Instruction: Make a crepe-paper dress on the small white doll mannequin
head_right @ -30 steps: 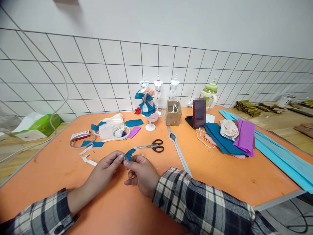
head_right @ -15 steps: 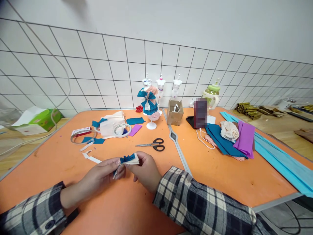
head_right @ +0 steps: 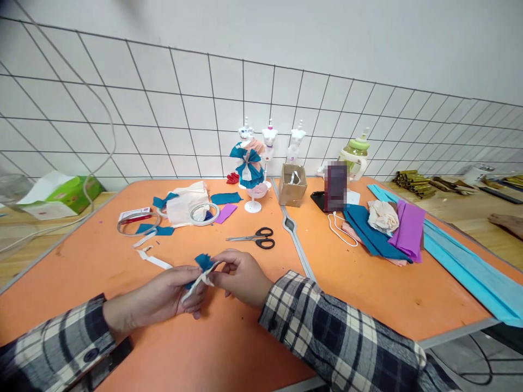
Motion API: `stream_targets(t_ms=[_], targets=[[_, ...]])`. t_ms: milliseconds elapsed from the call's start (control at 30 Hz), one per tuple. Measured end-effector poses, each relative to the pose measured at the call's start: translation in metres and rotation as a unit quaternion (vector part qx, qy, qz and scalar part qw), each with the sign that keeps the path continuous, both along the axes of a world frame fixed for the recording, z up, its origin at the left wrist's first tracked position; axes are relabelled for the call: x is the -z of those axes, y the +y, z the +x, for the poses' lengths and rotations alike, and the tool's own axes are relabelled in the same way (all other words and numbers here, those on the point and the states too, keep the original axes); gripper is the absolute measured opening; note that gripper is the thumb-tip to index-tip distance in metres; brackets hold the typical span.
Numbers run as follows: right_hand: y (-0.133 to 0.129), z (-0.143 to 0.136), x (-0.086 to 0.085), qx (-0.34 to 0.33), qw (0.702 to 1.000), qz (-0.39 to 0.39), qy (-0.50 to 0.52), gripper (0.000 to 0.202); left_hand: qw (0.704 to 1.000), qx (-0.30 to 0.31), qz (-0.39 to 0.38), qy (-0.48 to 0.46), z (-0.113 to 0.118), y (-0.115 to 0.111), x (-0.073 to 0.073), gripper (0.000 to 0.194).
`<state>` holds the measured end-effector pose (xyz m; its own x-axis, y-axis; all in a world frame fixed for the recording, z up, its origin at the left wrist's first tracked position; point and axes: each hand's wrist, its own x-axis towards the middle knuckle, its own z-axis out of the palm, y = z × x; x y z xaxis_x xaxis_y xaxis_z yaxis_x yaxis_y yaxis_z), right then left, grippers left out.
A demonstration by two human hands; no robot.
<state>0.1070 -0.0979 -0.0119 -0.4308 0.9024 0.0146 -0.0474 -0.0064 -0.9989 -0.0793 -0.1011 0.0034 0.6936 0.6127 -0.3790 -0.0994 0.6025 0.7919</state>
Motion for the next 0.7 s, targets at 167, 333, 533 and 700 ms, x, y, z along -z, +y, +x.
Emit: stream_targets(t_ms=[167,333,533,700], targets=[[0.000,-0.002,-0.001,0.028,0.998,-0.046,0.039,0.029,0.982,-0.129,0.121,0.066,-0.003,0.008,0.011,0.032],[0.004,-0.002,0.001,0.143,0.989,0.016,-0.012,0.017,0.887,-0.221,0.336,0.226,-0.007,0.014,0.001,0.035],[0.001,-0.008,0.006,0.120,0.992,0.027,-0.027,0.018,0.898,-0.170,0.350,0.205,0.004,0.009,-0.001,0.027],[-0.003,-0.002,-0.002,0.070,0.997,0.016,0.019,0.030,0.930,-0.181,0.279,0.160,0.000,0.012,0.009,0.027]])
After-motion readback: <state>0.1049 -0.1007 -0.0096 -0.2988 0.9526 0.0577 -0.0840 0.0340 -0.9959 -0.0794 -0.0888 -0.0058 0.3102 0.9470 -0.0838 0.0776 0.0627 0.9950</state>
